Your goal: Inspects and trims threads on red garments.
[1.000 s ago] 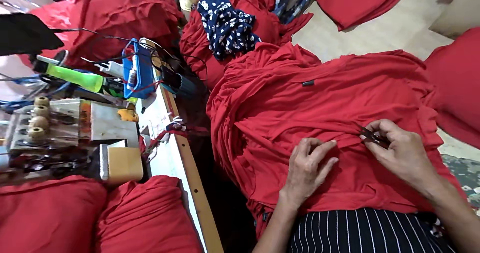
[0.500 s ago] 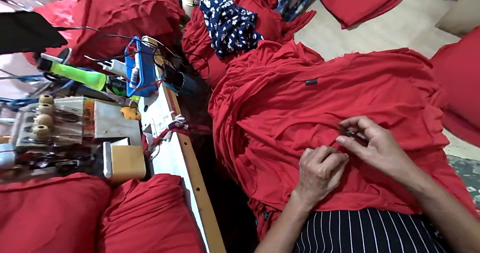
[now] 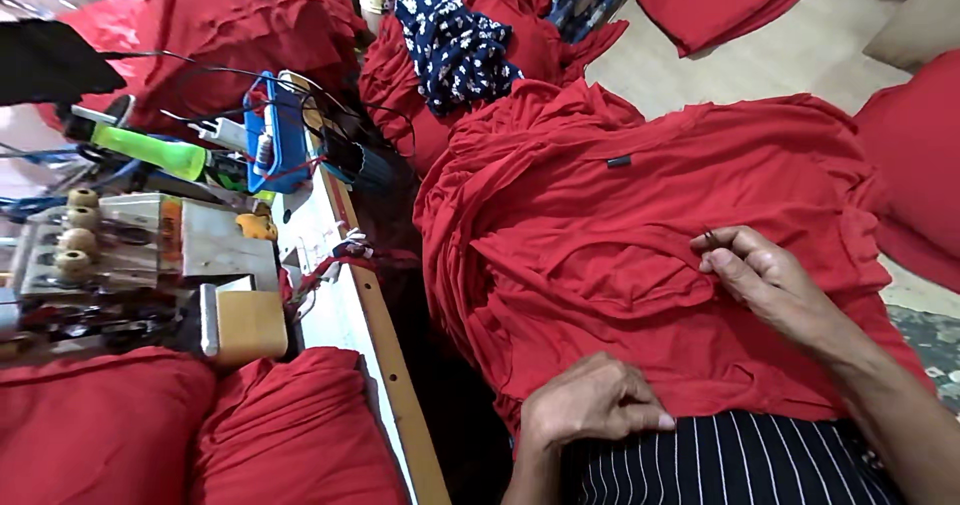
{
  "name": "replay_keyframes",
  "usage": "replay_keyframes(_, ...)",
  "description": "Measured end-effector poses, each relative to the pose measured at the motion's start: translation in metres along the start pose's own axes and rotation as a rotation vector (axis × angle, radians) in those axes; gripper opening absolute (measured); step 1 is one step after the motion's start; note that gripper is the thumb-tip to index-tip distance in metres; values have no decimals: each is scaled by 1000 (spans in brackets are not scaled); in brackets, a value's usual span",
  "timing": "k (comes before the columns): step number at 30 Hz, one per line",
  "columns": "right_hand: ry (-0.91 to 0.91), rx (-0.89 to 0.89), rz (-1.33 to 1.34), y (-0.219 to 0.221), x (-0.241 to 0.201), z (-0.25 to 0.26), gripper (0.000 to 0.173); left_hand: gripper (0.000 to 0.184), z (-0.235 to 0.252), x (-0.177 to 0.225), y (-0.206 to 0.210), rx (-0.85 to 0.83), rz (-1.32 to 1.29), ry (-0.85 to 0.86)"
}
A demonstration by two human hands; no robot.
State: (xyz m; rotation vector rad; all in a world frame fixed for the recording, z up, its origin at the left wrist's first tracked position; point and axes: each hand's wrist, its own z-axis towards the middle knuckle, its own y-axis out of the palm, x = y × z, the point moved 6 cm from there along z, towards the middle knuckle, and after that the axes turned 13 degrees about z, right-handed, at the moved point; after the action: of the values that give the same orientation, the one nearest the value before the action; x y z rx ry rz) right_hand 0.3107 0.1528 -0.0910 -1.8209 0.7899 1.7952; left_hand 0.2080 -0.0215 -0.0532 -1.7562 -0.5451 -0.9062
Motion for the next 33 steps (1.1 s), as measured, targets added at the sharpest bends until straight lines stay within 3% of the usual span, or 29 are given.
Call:
replay_keyframes(2, -13, 1, -11, 0, 0, 0, 27, 22, -1, 6, -9, 106, 12, -2)
replay_keyframes(5, -17, 0, -30, 0, 1, -1, 27, 11, 7, 5, -26, 512, 172, -35)
replay_keyframes(7, -17, 3, -52, 0, 2, -1, 28, 10, 13, 0, -28, 685, 338, -78)
replay_keyframes(11, -32, 3, -103, 1, 2, -1, 32, 21, 33, -12, -11, 799, 499, -100)
replay_keyframes(15, -70, -14, -222, 5, -2, -6, 40, 5, 42, -17, -5, 1000, 571, -74)
replay_keyframes(23, -262, -79, -380, 12, -3, -19, 38, 8, 29, -26, -14, 1039, 282, -85)
replay_keyframes(29, -346, -151, -448, 14, -3, -25, 36, 7, 27, -28, -15, 1056, 207, -134)
replay_keyframes(33, -392, -81, -384, 9, -5, -28, 35, 9, 24, -25, -15, 1072, 202, -138)
